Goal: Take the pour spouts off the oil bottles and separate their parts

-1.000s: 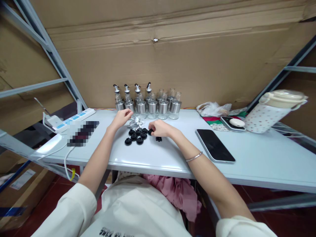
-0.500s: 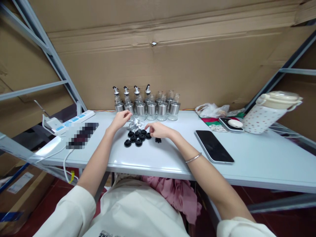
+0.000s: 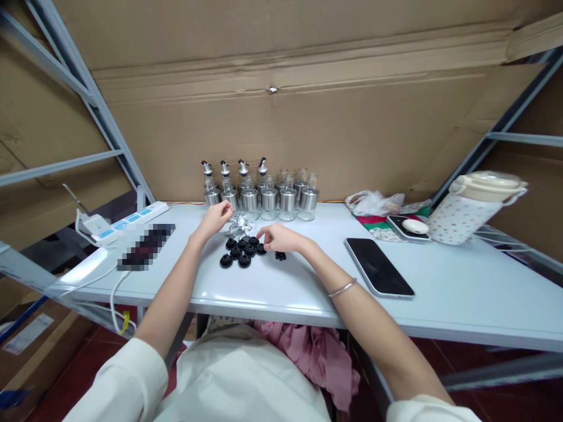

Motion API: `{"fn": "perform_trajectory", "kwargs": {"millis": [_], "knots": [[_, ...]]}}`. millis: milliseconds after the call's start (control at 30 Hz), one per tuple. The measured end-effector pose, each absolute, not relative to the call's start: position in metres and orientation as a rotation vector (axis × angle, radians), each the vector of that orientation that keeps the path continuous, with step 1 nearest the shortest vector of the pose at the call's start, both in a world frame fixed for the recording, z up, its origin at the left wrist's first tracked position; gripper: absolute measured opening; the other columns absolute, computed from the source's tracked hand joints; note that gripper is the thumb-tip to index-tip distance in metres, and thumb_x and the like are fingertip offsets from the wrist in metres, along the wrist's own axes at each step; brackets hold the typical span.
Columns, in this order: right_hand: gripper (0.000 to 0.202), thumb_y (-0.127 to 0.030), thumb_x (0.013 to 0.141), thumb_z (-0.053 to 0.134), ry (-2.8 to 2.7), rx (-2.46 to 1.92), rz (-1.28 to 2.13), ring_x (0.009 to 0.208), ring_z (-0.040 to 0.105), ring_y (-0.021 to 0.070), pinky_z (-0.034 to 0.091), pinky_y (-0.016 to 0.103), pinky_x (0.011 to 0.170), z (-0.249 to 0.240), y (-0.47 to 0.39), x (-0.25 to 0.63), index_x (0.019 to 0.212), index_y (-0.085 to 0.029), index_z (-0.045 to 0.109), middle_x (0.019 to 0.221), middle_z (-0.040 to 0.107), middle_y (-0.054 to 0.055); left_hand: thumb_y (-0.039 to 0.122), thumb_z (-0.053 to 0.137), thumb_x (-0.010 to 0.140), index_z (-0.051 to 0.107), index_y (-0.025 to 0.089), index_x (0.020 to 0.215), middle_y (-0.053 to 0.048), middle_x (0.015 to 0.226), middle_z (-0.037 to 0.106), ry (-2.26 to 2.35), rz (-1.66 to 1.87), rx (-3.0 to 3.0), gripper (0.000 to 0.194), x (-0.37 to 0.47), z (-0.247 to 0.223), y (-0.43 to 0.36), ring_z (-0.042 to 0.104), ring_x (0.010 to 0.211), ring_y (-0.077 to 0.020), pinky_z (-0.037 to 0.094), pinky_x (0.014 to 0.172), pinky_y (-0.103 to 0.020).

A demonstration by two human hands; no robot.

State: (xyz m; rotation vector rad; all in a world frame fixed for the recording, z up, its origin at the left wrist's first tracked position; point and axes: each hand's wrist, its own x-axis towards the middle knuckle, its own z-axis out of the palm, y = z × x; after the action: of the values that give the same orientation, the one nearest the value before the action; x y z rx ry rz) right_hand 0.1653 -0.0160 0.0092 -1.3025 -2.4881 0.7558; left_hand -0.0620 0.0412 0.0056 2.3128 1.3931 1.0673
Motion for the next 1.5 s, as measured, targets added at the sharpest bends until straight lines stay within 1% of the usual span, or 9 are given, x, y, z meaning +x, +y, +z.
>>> {"fn": "perform_trajectory", "kwargs": {"millis": [100, 200, 300, 400, 633, 733, 1067, 1300, 1500], "knots": [[0.037, -0.010, 0.066, 0.055, -2.491, -1.289, 0.739, 0.059, 0.056, 0.0129, 0.042, 0.023, 0.059, 0.009, -0.014, 0.168, 0.101, -0.010, 0.064, 0.069, 0.066, 0.002, 0.020, 0.035, 0.086, 0.050, 0.018, 0.078, 0.003, 0.061, 0.050, 1.336, 1.076, 2.333, 0.017, -0.057, 0.006, 0.038, 0.046, 0.058, -0.0110, 0.034, 0.060, -0.023], [0.026, -0.013, 0.070, 0.053, -2.369, -1.257, 0.645, 0.058, 0.053, 0.0124, 0.041, 0.024, 0.060, 0.008, -0.010, 0.169, 0.093, -0.013, 0.065, 0.065, 0.062, 0.000, 0.025, 0.032, 0.091, 0.050, 0.018, 0.083, 0.003, 0.062, 0.051, 1.237, 1.081, 2.364, 0.021, -0.049, 0.005, 0.035, 0.048, 0.059, -0.0111, 0.035, 0.062, -0.023], [0.014, -0.021, 0.075, 0.054, -2.154, -1.219, 0.475, 0.061, 0.053, 0.0126, 0.041, 0.025, 0.064, 0.008, -0.007, 0.169, 0.085, -0.015, 0.063, 0.065, 0.061, 0.000, 0.030, 0.036, 0.093, 0.053, 0.018, 0.082, 0.000, 0.073, 0.058, 1.226, 1.107, 2.495, 0.023, -0.041, 0.006, 0.032, 0.052, 0.071, -0.0130, 0.035, 0.069, -0.024], [0.010, -0.026, 0.076, 0.057, -2.001, -1.175, 0.388, 0.063, 0.054, 0.0134, 0.040, 0.026, 0.065, 0.008, -0.005, 0.166, 0.077, -0.017, 0.061, 0.066, 0.061, 0.000, 0.032, 0.041, 0.093, 0.057, 0.018, 0.080, -0.002, 0.083, 0.062, 1.278, 1.152, 2.620, 0.024, -0.036, 0.007, 0.030, 0.053, 0.083, -0.0159, 0.032, 0.075, -0.027], [0.021, -0.039, 0.077, 0.059, -1.807, -1.006, 0.399, 0.069, 0.056, 0.0154, 0.041, 0.028, 0.066, 0.004, -0.008, 0.157, 0.077, -0.018, 0.061, 0.073, 0.064, 0.003, 0.033, 0.039, 0.094, 0.059, 0.017, 0.082, -0.002, 0.082, 0.062, 1.081, 1.055, 2.638, 0.029, -0.019, 0.007, 0.018, 0.053, 0.080, -0.0154, 0.033, 0.073, -0.027], [0.026, -0.044, 0.077, 0.060, -1.780, -0.990, 0.413, 0.067, 0.055, 0.0152, 0.042, 0.029, 0.066, 0.006, -0.011, 0.156, 0.075, -0.019, 0.061, 0.071, 0.063, 0.002, 0.032, 0.037, 0.095, 0.059, 0.017, 0.083, -0.001, 0.081, 0.062, 1.072, 0.996, 2.638, 0.029, -0.015, 0.006, 0.015, 0.053, 0.081, -0.0154, 0.032, 0.073, -0.027], [0.026, -0.044, 0.072, 0.063, -1.808, -0.996, 0.496, 0.061, 0.047, 0.0125, 0.040, 0.028, 0.062, 0.005, -0.010, 0.159, 0.069, -0.018, 0.057, 0.066, 0.058, 0.001, 0.034, 0.037, 0.095, 0.059, 0.018, 0.081, 0.000, 0.081, 0.064, 1.059, 0.925, 2.770, 0.031, -0.018, 0.001, 0.020, 0.052, 0.081, -0.0154, 0.031, 0.072, -0.028], [0.036, -0.052, 0.066, 0.065, -1.823, -1.012, 0.763, 0.055, 0.043, 0.0109, 0.037, 0.026, 0.056, 0.004, -0.008, 0.162, 0.069, -0.017, 0.055, 0.060, 0.052, -0.002, 0.037, 0.039, 0.095, 0.062, 0.018, 0.086, -0.002, 0.082, 0.065, 1.054, 0.865, 2.910, 0.031, -0.021, -0.001, 0.022, 0.053, 0.081, -0.0156, 0.031, 0.071, -0.027], [0.027, -0.042, 0.070, 0.062, -1.911, -0.999, 0.816, 0.057, 0.043, 0.0108, 0.036, 0.026, 0.058, 0.008, -0.011, 0.163, 0.069, -0.017, 0.053, 0.060, 0.050, -0.003, 0.041, 0.043, 0.092, 0.065, 0.017, 0.087, -0.004, 0.080, 0.064, 1.023, 0.872, 2.917, 0.033, -0.024, 0.001, 0.024, 0.053, 0.079, -0.0163, 0.033, 0.071, -0.027]]}}
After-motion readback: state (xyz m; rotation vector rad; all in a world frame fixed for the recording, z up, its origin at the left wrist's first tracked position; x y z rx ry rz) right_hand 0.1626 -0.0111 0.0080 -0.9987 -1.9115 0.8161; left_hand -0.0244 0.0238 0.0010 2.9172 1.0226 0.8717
